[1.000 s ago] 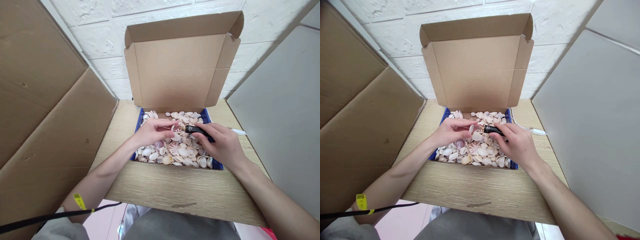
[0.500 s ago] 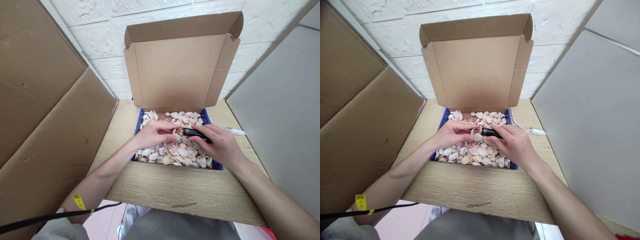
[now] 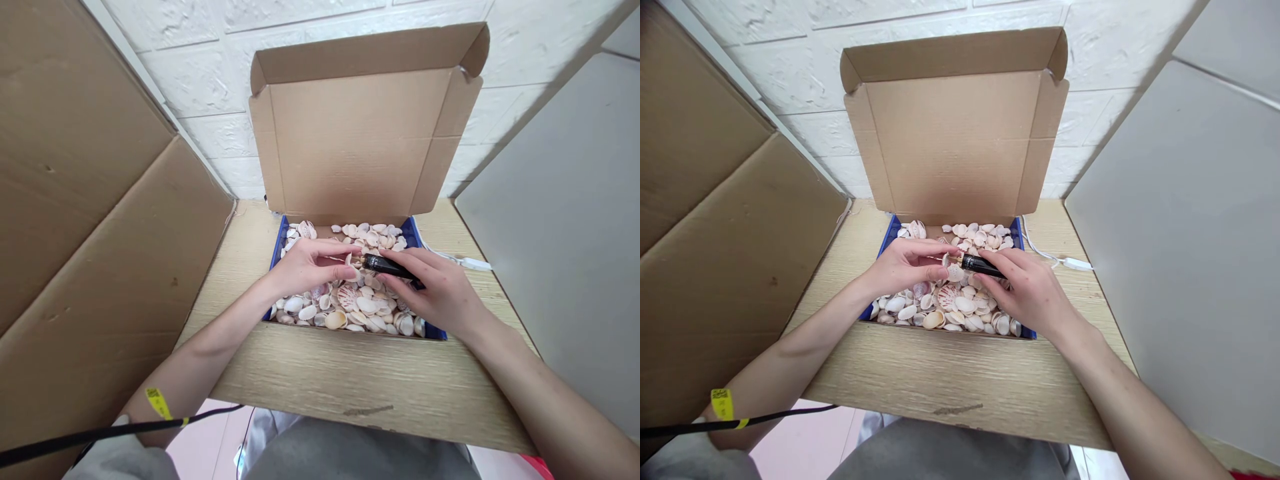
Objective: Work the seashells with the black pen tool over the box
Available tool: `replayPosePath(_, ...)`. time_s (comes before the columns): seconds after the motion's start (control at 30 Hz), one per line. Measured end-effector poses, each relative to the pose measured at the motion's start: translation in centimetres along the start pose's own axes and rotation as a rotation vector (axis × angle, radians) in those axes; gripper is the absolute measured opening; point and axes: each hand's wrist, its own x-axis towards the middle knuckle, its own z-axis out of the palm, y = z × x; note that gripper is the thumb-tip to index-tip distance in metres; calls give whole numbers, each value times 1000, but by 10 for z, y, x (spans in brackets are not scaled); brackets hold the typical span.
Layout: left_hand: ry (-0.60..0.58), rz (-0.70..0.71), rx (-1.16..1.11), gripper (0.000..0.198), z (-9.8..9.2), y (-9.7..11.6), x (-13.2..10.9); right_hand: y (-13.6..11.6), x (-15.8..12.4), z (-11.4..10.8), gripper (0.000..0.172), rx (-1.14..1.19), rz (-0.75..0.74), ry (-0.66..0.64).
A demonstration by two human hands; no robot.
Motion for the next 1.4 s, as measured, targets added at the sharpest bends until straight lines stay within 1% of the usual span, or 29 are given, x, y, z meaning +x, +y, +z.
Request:
replayPosePath(0.13, 11, -42, -41, 47, 0, 0, 0, 0, 0, -1, 27, -10, -7, 3)
replayPosePath(0.3, 7, -127, -61, 52, -1, 4, -2, -1, 0, -1, 26, -23, 25, -3)
replayPosePath(0.4, 16, -126, -76, 51, -1, 5, -2, -1, -1, -1, 26, -23, 31, 1)
replayPosePath(0.53, 29, -119, -119, 51, 0, 5, 0, -1, 0, -1, 27, -21, 2, 17)
replayPosePath(0.67, 35, -146, -146, 54, 1, 5, 0, -1, 0, -1, 28, -28, -23, 31)
replayPosePath(0.77, 34, -160, -158, 51, 1, 5, 0, -1, 0, -2, 28, -29, -27, 27)
replayPosePath(0.87, 25, -151, -117, 46, 1, 7, -1, 0, 0, -2, 27, -32, -21, 20)
replayPosePath(0.97, 20, -148, -99, 47, 1, 7, -1, 0, 0, -1, 27, -36, -29, 21)
replayPosePath(1.17, 15, 0, 10, 41, 0, 2, 1, 1, -1, -1, 28, -12, -21, 0)
replayPosePath(1.3, 18, 13, 23, 40, -1, 3, 1, 0, -1, -1, 27, -3, -3, -13)
replayPosePath(1.4, 17, 9, 20, 40, -1, 4, 1, 0, -1, -1, 28, -11, -27, 1)
